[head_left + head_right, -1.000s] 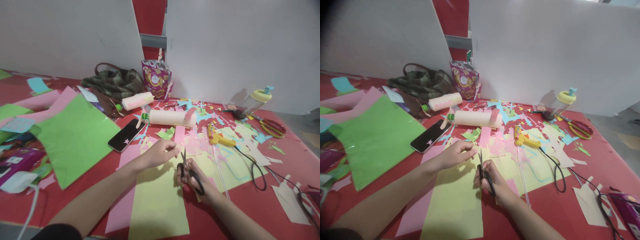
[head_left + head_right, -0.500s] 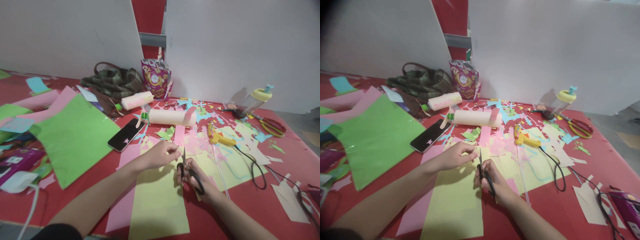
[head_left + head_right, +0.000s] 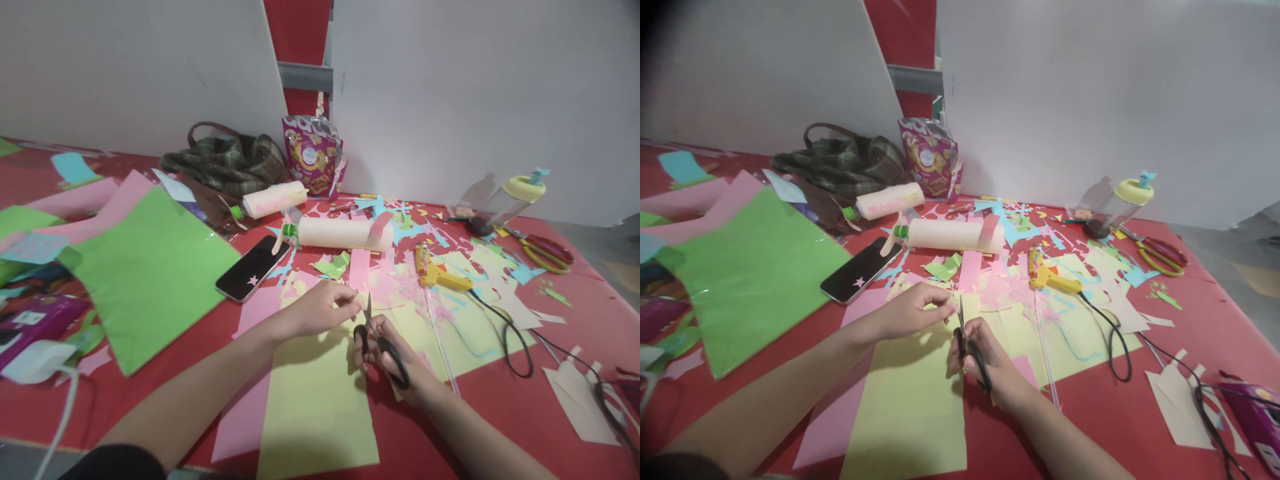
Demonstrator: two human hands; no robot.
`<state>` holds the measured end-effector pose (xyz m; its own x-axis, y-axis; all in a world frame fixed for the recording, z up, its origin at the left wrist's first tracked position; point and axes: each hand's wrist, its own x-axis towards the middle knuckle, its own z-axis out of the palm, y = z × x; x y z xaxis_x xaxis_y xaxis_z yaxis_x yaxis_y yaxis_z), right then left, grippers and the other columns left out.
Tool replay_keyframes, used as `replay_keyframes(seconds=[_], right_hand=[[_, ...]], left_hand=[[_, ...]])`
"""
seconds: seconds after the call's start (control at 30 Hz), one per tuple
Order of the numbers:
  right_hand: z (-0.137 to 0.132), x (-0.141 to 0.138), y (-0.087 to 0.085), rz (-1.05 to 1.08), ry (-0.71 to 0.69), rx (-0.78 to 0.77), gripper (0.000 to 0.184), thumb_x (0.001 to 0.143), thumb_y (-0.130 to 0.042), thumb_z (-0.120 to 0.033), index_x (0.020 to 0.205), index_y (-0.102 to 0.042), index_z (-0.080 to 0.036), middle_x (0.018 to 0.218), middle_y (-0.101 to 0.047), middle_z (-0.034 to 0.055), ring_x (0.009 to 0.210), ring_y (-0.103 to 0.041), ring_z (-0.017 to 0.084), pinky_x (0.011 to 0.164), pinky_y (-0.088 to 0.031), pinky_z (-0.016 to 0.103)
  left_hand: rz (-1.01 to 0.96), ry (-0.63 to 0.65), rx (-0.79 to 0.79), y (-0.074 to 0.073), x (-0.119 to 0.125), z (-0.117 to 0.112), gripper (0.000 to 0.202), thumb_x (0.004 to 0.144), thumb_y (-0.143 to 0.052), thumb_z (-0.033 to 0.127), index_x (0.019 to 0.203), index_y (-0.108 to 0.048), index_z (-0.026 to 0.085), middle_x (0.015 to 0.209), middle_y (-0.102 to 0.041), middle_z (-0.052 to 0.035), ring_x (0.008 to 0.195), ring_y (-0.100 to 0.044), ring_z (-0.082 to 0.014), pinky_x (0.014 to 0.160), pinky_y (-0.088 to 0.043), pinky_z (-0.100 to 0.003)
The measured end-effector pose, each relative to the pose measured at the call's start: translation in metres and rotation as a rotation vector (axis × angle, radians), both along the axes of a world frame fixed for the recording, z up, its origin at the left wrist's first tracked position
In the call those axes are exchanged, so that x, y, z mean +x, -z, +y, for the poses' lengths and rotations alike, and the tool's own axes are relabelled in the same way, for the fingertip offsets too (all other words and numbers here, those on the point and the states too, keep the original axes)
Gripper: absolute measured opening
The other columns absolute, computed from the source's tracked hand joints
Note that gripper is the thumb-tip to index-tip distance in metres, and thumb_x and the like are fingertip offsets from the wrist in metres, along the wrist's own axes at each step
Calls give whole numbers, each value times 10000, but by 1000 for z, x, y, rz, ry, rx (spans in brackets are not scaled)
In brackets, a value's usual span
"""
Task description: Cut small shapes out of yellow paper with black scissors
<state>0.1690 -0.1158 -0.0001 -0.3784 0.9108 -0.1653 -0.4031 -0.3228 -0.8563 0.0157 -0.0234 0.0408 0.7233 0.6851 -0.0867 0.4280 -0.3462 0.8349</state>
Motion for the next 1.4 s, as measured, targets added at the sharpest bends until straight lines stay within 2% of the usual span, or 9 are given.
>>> replay_keyframes(seconds=[0.33, 0.77, 0.93, 1.2, 1.4], right_hand=[[0, -1, 2, 41, 0, -14, 345, 643, -602, -432, 822, -375, -244, 837, -493, 21, 721, -492, 147, 621, -364, 268], [0, 0, 4, 15, -3, 11, 328, 657, -592, -436, 808, -386, -231, 755, -481, 2, 641, -462, 124, 589, -343, 251], [1, 0, 3, 53, -22, 11, 306, 680, -585, -407, 803, -377, -219, 746, -475, 1, 605, -444, 105, 559, -334, 235], [1, 1, 10, 60, -53, 41, 273, 715, -552, -397, 794, -375, -206, 690, -462, -6, 567, -452, 102, 539, -344, 241], [0, 1, 8, 62, -52, 41, 278, 710, -559, -395, 799, -392, -192, 719, -454, 0, 582, -448, 99, 542, -342, 235]], left_hand=[[9, 23, 3, 1, -1, 1, 294, 775, -335, 305, 526, -301, 153, 528, -315, 45, 509, -308, -69, 494, -235, -195], [-19, 32, 7, 1, -1, 1, 280, 770, -327, 279, 525, -341, 147, 526, -344, 41, 508, -316, -68, 502, -253, -193], [-2, 54, -4, 1, -3, 2, 284, 765, -347, 269, 512, -298, 149, 512, -306, 49, 490, -299, -61, 489, -242, -187], [65, 78, -22, 0, -6, 5, 286, 765, -357, 292, 540, -429, 132, 516, -359, 38, 481, -340, -63, 457, -237, -185], [82, 86, -39, -2, -7, 6, 302, 771, -354, 308, 551, -455, 127, 509, -360, 36, 472, -343, -63, 439, -228, -184]])
